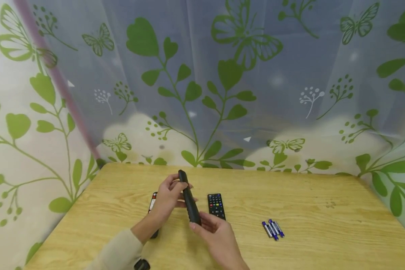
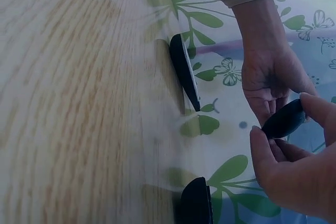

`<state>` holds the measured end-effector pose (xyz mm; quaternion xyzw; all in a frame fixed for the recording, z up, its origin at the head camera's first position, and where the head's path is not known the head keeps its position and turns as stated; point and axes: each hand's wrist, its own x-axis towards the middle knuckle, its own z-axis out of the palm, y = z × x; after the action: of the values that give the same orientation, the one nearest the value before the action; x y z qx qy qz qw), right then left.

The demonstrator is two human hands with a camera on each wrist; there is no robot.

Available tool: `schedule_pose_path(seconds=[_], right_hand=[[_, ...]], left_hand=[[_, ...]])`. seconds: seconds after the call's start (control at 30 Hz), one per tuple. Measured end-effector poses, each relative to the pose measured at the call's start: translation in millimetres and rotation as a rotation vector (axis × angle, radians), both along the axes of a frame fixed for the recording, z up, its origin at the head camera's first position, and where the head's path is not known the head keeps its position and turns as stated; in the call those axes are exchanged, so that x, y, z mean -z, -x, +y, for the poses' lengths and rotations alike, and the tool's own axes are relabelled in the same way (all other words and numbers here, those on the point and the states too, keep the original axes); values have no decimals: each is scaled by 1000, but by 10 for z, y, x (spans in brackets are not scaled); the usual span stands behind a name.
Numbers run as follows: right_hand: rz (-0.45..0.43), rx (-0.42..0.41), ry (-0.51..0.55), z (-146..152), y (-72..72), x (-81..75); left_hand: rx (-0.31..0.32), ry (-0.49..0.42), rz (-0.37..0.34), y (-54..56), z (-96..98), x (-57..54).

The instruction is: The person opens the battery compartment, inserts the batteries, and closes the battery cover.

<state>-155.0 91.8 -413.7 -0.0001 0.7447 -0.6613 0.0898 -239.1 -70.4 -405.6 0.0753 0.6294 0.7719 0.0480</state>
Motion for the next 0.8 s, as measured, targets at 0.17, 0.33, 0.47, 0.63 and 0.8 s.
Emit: schedule_pose_path(seconds=[0.17,0.33,0.47,0.63,0.8], right_hand=[[53,48,-13,-47,-37,-20],[71,52,-131,-50,-44,-40],[79,51,-210,-57,-47,-51],[124,59,-285,-59,-62,-57],[179,57,-355,-48,-63,-50]], left_hand=[[5,-23,23,-31,22,-43],[8,-13,45,-30,31,-25],[14,-16,47,-38,32,-25],[6,-24,53,-41,53,-29],[-1,-26,59,-43,66,-27]])
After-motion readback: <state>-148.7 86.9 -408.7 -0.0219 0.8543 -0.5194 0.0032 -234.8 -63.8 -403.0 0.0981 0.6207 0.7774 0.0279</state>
